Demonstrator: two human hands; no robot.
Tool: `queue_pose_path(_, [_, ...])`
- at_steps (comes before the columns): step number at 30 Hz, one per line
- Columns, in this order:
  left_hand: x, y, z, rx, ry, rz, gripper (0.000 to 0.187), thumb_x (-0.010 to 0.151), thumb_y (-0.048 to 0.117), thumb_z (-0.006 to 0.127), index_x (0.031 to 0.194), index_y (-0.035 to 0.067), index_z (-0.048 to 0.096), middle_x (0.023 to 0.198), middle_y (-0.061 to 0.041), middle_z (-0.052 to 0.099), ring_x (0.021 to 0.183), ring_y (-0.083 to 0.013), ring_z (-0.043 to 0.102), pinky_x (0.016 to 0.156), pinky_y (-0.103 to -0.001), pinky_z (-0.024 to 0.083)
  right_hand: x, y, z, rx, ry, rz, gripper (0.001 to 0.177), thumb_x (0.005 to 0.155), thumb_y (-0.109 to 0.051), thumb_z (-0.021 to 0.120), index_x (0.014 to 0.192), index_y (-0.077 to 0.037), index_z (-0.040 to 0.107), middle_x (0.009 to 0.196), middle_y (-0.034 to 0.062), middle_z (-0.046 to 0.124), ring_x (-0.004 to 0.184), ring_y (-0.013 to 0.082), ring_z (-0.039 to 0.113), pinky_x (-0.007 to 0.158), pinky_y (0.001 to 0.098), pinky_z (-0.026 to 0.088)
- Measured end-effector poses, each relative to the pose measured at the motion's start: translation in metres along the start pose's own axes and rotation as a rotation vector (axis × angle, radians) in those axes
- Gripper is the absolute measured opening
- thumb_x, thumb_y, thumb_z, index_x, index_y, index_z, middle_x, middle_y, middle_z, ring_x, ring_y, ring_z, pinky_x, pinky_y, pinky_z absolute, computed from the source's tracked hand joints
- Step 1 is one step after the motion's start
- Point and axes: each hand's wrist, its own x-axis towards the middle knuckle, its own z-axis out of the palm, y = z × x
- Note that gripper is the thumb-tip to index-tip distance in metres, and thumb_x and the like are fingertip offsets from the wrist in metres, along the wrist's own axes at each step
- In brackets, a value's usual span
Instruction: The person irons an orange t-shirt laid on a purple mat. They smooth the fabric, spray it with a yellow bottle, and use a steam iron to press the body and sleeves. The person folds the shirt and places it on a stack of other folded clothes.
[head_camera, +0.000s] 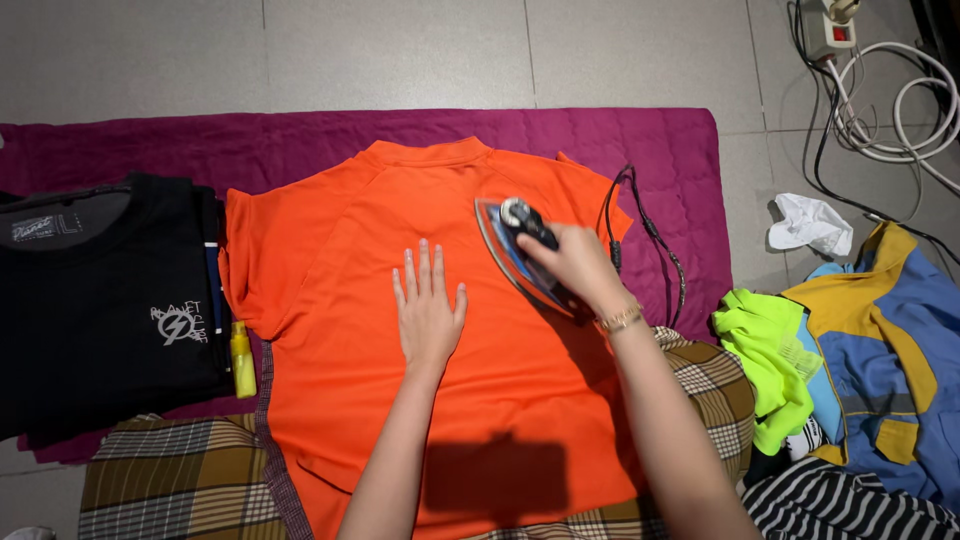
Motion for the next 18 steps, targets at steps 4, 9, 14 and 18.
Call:
queue_pose_path(4, [0.0, 0.001, 0.0, -0.009, 0.003, -0.007, 0.07, 0.101, 0.039, 0.051, 0.159, 0.007, 0.032, 0.17, -0.01, 0.02, 0.156, -0.0324, 0.017, 0.126, -0.051, 0.015, -0.007, -0.007, 0.0, -0.124, 0.077, 0.008, 0.053, 0.089, -0.052, 0.069, 0.098, -0.001, 0.075, 0.07, 0.0227, 0.07, 0.066, 0.0366, 0.072, 0.058, 0.0444, 0.053])
queue_pose_path(9, [-0.001, 0.001, -0.001, -0.018, 0.004, 0.0, 0.07, 0.101, 0.039, 0.051, 0.16, 0.007, 0.032, 0.17, -0.011, 0.02, 0.156, -0.0326, 0.017, 0.126, -0.052, 0.015, 0.023, -0.011, 0.015, -0.155, 0.303, 0.131, 0.056, 0.096, -0.053, 0.067, 0.09, 0.003, 0.071, 0.07, 0.0219, 0.069, 0.067, 0.0378, 0.071, 0.059, 0.0452, 0.053])
queue_pose_path(14, [-0.003, 0.002, -0.002, -0.031, 0.028, 0.007, 0.065, 0.103, 0.035, 0.049, 0.159, 0.006, 0.033, 0.17, -0.01, 0.021, 0.156, -0.0323, 0.018, 0.126, -0.052, 0.016, 0.024, -0.003, 0.009, -0.016, 0.197, 0.069, 0.054, 0.094, -0.052, 0.067, 0.088, 0.002, 0.072, 0.069, 0.0198, 0.07, 0.063, 0.0322, 0.072, 0.059, 0.0416, 0.054])
queue_pose_path(18, [-0.003, 0.001, -0.001, -0.054, 0.04, 0.015, 0.062, 0.104, 0.033, 0.047, 0.159, 0.005, 0.034, 0.169, -0.011, 0.021, 0.156, -0.0328, 0.018, 0.126, -0.052, 0.016, -0.019, 0.006, -0.005, -0.023, -0.067, -0.03, 0.052, 0.089, -0.052, 0.07, 0.094, 0.0, 0.075, 0.069, 0.0187, 0.071, 0.063, 0.0298, 0.074, 0.06, 0.0406, 0.055])
